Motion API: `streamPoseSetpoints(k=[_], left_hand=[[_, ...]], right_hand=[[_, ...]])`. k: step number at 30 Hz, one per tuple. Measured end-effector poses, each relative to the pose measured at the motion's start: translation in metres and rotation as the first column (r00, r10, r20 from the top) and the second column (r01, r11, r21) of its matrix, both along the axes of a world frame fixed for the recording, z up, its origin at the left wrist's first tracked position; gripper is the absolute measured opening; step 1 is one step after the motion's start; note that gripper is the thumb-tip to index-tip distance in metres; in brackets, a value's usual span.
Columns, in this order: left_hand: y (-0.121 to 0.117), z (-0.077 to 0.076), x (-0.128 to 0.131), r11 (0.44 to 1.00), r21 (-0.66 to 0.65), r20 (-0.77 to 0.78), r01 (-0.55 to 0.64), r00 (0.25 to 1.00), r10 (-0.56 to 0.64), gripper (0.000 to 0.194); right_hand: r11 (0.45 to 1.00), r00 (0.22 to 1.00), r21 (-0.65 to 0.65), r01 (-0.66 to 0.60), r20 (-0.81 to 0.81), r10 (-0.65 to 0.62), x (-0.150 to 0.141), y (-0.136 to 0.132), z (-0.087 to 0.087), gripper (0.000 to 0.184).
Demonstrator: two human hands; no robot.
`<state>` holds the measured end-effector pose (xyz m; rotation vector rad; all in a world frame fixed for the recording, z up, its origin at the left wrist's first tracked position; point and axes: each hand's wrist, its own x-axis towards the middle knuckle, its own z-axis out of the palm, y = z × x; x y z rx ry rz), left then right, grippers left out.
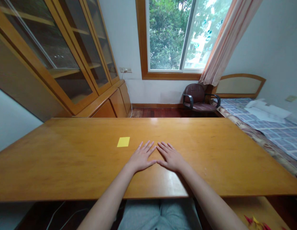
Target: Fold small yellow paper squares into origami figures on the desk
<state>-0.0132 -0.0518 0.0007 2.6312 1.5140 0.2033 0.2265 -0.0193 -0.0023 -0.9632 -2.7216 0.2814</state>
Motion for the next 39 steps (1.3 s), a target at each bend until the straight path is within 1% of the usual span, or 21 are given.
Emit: streamPoseSetpoints(k=[11, 23, 29, 39], left_hand=[[-0.0002, 0.0001, 0.0001, 1.0, 0.0, 0.006, 0.002, 1.0, -0.002, 0.078], [0.0005, -0.0029, 0.0001, 0.999, 0.042, 0.016, 0.002, 1.0, -0.003, 0.078], [0.001, -0.0041, -0.0001, 0.999, 0.039, 0.014, 0.003, 1.0, -0.003, 0.078], [0.0007, -0.0016, 0.0003, 1.0, 0.017, 0.023, 0.003, 1.0, -0.003, 0.077]], right_hand=[[1.0, 1.0, -0.005, 0.004, -0.014, -0.004, 0.0004, -0.0008, 0.0016, 0.076], [1.0, 1.0, -0.01, 0.007, 0.0, -0.007, 0.0009, 0.0007, -0.0009, 0.078], [1.0, 1.0, -0.005, 0.007, 0.0, -0.007, 0.0005, 0.0006, 0.0013, 0.077], [1.0, 1.0, -0.003, 0.008, -0.003, -0.008, 0.0004, -0.0005, 0.0024, 0.077]])
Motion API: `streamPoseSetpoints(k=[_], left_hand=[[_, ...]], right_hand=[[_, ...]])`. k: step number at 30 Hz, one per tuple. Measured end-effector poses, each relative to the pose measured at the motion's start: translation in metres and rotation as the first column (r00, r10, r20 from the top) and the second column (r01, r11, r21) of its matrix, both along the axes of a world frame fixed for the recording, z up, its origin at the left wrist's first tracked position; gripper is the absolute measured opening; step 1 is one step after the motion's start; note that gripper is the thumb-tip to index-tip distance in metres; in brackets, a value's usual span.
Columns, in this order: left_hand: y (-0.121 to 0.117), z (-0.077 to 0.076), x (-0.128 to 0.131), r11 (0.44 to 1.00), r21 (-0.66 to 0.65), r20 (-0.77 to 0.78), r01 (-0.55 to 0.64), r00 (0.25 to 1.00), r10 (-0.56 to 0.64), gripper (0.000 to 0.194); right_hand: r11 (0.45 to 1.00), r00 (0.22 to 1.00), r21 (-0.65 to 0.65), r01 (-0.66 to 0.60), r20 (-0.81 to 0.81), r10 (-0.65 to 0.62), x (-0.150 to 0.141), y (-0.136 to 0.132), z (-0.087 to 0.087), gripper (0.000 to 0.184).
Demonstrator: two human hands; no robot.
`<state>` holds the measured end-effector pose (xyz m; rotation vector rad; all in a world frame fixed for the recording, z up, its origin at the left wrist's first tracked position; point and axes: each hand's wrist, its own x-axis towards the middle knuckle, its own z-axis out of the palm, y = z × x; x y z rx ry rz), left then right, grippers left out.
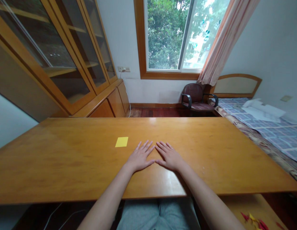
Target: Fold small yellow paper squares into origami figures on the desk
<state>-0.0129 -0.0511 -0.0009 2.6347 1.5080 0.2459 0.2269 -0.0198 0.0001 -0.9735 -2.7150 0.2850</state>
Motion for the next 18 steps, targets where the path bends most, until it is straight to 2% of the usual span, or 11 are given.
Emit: streamPoseSetpoints(k=[18], left_hand=[[0.0008, -0.0022, -0.0012, 1.0, 0.016, -0.006, 0.002, 1.0, -0.002, 0.078]], right_hand=[[1.0, 1.0, 0.001, 0.007, 0.016, -0.007, -0.0004, 0.0004, -0.0005, 0.078]])
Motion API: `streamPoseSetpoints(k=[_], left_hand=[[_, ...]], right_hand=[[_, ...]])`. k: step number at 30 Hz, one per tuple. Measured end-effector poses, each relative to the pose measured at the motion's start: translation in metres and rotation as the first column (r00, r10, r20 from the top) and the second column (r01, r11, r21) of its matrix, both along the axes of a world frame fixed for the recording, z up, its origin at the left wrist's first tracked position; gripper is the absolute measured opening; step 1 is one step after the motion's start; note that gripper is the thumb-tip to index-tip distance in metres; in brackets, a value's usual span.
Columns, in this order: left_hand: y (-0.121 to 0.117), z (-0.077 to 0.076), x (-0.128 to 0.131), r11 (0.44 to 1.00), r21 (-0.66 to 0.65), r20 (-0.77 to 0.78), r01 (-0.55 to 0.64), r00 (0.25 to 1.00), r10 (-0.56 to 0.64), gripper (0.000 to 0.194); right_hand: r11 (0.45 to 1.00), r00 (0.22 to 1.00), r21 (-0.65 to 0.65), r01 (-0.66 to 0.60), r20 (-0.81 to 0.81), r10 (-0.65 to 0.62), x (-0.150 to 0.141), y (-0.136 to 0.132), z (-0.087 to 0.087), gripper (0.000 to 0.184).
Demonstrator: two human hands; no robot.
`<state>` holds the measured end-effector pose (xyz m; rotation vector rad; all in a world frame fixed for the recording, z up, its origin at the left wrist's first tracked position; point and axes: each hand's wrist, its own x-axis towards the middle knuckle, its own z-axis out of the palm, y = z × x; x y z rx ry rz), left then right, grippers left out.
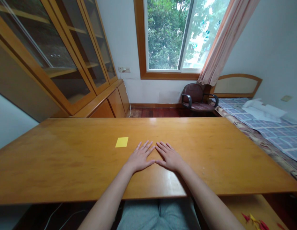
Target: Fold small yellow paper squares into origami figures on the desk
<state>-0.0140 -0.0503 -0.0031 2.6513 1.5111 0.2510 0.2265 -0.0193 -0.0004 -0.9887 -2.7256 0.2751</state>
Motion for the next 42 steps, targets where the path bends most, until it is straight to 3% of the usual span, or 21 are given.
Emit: streamPoseSetpoints(k=[23, 42], left_hand=[[0.0002, -0.0036, -0.0008, 0.999, 0.054, 0.006, 0.01, 1.0, -0.01, 0.077], [0.0001, -0.0024, -0.0022, 1.0, 0.023, 0.049, 0.009, 0.999, -0.01, 0.075]], right_hand=[[1.0, 0.999, 0.022, -0.001, -0.045, 0.002, 0.0001, 0.0002, -0.0024, 0.075], [1.0, 0.997, 0.0, -0.001, -0.073, 0.001, -0.0002, -0.0015, 0.0006, 0.074]])
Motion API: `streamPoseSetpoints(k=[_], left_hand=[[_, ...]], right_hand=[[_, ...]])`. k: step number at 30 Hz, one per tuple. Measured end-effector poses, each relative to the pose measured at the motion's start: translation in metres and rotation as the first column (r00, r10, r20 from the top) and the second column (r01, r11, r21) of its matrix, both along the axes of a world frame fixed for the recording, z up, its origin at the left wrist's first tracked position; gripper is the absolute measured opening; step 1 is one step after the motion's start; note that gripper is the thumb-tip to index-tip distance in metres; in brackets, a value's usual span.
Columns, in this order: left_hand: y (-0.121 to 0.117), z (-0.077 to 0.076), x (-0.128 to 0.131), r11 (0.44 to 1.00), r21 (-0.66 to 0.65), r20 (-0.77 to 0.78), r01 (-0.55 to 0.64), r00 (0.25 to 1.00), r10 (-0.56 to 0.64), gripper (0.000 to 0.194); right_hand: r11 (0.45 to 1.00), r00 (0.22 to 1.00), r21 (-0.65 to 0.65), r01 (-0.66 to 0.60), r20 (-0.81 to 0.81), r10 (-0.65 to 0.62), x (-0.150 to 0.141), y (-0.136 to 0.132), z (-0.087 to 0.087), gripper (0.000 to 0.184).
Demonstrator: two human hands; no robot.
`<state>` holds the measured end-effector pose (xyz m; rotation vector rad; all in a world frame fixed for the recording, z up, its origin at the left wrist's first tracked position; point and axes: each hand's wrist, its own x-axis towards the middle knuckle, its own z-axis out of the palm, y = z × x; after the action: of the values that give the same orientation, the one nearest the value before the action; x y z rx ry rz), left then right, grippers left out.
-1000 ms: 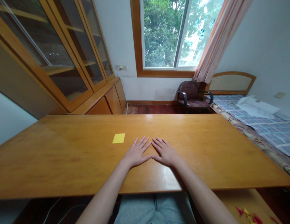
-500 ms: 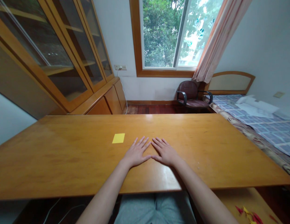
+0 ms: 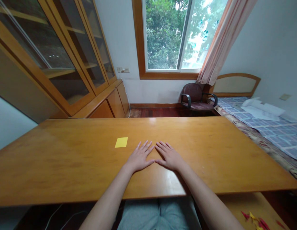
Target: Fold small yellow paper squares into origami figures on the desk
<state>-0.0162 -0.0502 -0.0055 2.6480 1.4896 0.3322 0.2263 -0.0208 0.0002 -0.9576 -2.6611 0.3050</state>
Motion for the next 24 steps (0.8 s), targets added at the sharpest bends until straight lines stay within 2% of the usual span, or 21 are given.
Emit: streamPoseSetpoints(k=[2, 5, 8, 11, 14, 17, 20, 24], left_hand=[[0.0, 0.0, 0.0, 1.0, 0.003, 0.032, -0.004, 0.999, 0.004, 0.07], [0.0, 0.0, -0.003, 0.998, 0.043, 0.129, -0.054, 0.99, 0.048, 0.053], [0.003, 0.001, -0.016, 0.972, 0.128, 0.285, -0.196, 0.946, 0.154, 0.038], [0.009, 0.003, -0.044, 0.908, 0.202, 0.365, -0.367, 0.888, 0.278, 0.034], [0.014, -0.002, -0.083, 0.818, 0.223, 0.33, -0.531, 0.83, 0.449, 0.037], [0.013, -0.012, -0.117, 0.746, 0.194, 0.25, -0.637, 0.767, 0.591, 0.051], [0.008, -0.021, -0.132, 0.734, 0.143, 0.165, -0.664, 0.747, 0.644, 0.06], [0.005, -0.022, -0.129, 0.753, 0.126, 0.119, -0.646, 0.763, 0.635, 0.055]], right_hand=[[1.0, 0.999, -0.006, 0.015, -0.037, -0.015, 0.001, -0.001, 0.001, 0.069], [0.998, 0.991, -0.013, 0.062, -0.121, -0.063, 0.003, -0.002, 0.003, 0.056], [0.992, 0.968, -0.015, 0.122, -0.221, -0.122, 0.006, -0.001, 0.002, 0.04], [0.983, 0.936, -0.017, 0.185, -0.302, -0.181, 0.008, 0.002, 0.0, 0.034], [0.977, 0.919, -0.019, 0.21, -0.336, -0.205, 0.009, 0.004, -0.003, 0.033], [0.978, 0.915, -0.021, 0.209, -0.349, -0.203, 0.009, 0.004, -0.006, 0.033], [0.978, 0.914, -0.031, 0.206, -0.351, -0.203, 0.009, 0.004, -0.007, 0.032], [0.977, 0.92, -0.045, 0.21, -0.328, -0.213, 0.009, 0.003, -0.005, 0.033]])
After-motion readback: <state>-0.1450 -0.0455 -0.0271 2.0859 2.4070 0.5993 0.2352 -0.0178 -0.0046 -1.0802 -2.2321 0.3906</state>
